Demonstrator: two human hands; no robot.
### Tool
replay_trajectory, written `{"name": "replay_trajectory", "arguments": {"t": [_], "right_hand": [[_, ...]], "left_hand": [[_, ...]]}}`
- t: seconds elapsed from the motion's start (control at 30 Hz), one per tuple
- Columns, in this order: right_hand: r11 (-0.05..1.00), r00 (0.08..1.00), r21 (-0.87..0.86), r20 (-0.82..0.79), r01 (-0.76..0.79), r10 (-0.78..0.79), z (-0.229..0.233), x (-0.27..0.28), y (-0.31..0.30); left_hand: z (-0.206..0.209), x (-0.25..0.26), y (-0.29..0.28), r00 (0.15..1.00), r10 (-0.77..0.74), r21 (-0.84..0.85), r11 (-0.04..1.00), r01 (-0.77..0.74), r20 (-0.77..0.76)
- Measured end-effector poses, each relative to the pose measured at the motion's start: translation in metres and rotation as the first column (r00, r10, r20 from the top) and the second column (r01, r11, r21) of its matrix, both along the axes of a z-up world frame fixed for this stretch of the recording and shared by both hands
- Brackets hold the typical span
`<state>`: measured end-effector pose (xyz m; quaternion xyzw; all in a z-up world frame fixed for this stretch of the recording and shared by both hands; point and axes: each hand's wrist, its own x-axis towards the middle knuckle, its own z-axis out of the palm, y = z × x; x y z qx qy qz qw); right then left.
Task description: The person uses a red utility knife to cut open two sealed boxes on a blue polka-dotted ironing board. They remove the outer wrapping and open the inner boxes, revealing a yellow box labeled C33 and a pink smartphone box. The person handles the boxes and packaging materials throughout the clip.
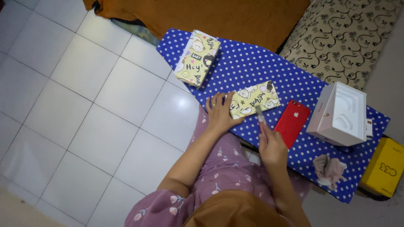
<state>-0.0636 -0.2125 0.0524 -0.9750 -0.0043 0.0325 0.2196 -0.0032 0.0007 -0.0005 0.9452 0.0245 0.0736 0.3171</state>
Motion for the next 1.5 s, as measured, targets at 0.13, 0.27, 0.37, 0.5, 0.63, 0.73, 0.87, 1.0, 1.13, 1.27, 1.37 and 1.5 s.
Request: {"name": "replay_trajectory", "arguments": {"t": [0.13,0.27,0.37,0.5,0.63,0.73,0.87,1.0,1.13,1.27,1.37,1.5], "right_hand": [[0.999,0.998,0.005,0.038,-0.047,0.047,0.004,-0.010,0.009],[0.995,0.983,0.051,0.166,-0.089,0.079,-0.006,0.001,0.020],[0.997,0.981,-0.004,0.182,-0.073,0.073,-0.010,-0.001,0.017],[0.996,0.974,0.042,0.214,-0.082,0.072,-0.013,-0.004,0.014],[0.996,0.955,0.046,0.290,-0.078,0.062,-0.021,0.012,0.017],[0.999,0.980,-0.007,0.197,-0.032,0.033,-0.016,0.012,0.013],[1.000,0.973,-0.018,0.228,0.025,-0.020,-0.005,0.009,0.002],[1.000,0.967,0.005,0.255,0.009,-0.010,-0.008,0.013,0.000],[1.000,0.978,0.013,0.207,0.027,-0.029,-0.008,0.017,-0.001],[0.997,0.976,0.030,0.202,0.074,-0.078,-0.002,0.011,-0.010],[0.998,0.977,0.049,0.205,0.047,-0.056,-0.004,0.015,-0.010],[0.996,0.978,0.017,0.190,0.083,-0.085,-0.009,0.023,-0.008]], "left_hand": [[0.001,-0.001,0.000,1.000,0.000,-0.010,1.000,0.000,0.012],[0.006,0.000,-0.001,1.000,-0.004,-0.010,1.000,0.004,-0.021],[0.009,-0.002,-0.001,1.000,0.001,-0.013,1.000,-0.001,-0.014],[0.010,0.000,0.000,1.000,-0.005,-0.024,1.000,0.005,-0.020],[0.007,0.000,0.000,0.999,-0.034,0.000,0.999,0.034,-0.021],[0.009,-0.001,0.000,0.999,-0.026,-0.017,1.000,0.026,-0.031],[0.012,0.003,0.001,0.999,-0.029,-0.015,0.999,0.029,-0.044],[0.010,-0.001,0.000,0.998,-0.036,-0.011,0.999,0.035,-0.047],[0.015,0.000,0.001,0.997,-0.034,-0.015,0.999,0.033,-0.062],[0.017,0.001,0.000,0.999,-0.030,-0.019,0.999,0.029,-0.044],[0.015,0.001,0.000,0.997,-0.028,-0.003,1.000,0.028,-0.067],[0.015,0.002,-0.001,0.995,-0.045,0.003,0.999,0.045,-0.089]]}}
